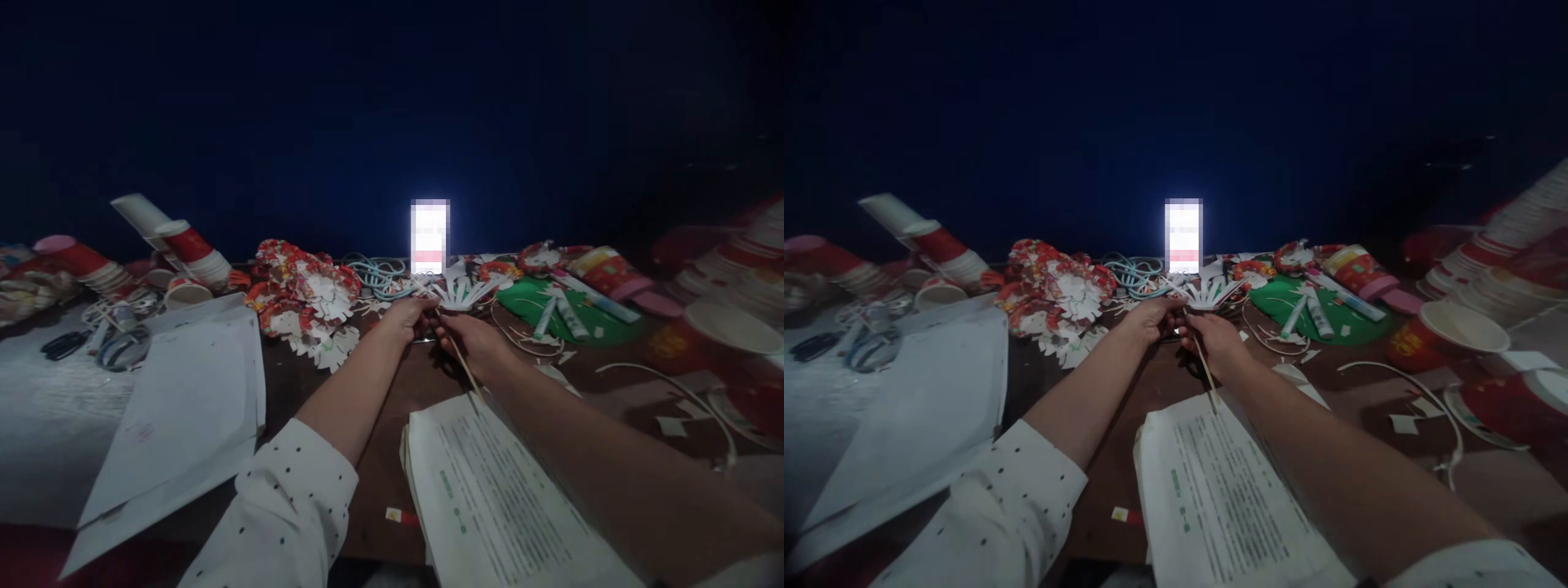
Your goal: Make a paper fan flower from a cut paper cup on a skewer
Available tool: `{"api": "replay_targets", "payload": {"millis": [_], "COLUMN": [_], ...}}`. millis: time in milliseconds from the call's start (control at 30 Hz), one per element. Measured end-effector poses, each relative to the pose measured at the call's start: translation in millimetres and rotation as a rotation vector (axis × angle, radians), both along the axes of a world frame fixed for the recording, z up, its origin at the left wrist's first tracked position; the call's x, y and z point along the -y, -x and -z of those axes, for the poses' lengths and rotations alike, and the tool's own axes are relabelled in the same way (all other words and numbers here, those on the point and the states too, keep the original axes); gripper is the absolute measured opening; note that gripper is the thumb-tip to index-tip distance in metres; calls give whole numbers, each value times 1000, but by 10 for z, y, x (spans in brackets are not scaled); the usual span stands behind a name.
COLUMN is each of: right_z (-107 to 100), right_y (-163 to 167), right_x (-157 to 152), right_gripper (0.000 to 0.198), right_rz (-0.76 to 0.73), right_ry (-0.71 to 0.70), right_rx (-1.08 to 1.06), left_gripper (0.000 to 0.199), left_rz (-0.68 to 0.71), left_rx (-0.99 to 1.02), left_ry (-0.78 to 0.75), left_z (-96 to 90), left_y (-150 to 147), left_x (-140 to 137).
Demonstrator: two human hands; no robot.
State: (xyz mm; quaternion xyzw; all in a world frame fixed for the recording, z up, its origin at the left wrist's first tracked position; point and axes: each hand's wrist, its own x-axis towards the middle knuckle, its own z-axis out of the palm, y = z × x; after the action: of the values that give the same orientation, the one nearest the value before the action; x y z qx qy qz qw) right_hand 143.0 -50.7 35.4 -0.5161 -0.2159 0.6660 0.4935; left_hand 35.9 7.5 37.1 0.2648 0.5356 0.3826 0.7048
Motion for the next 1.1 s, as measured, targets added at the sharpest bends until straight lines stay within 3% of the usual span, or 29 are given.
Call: {"api": "replay_targets", "payload": {"millis": [233,567,767,967,1100], "right_z": [39,88,52,5,43], "right_y": [11,0,-86,-235,-302], "right_x": [-11,-24,-71,-105,-136], "right_gripper": [23,14,21,24,24], "right_rz": [1,-7,-15,-141,-226], "right_ry": [-23,-120,-102,-126,-152], "right_rx": [-19,30,108,354,427], "left_gripper": [20,24,29,38,21], "left_rz": [13,-52,23,-195,-278], "left_rx": [55,53,-79,-217,-127], "left_ry": [-64,-93,-110,-111,-75], "left_z": [84,61,86,113,130], "left_y": [25,18,83,180,186], "left_x": [-56,-23,-49,-169,-199]}}
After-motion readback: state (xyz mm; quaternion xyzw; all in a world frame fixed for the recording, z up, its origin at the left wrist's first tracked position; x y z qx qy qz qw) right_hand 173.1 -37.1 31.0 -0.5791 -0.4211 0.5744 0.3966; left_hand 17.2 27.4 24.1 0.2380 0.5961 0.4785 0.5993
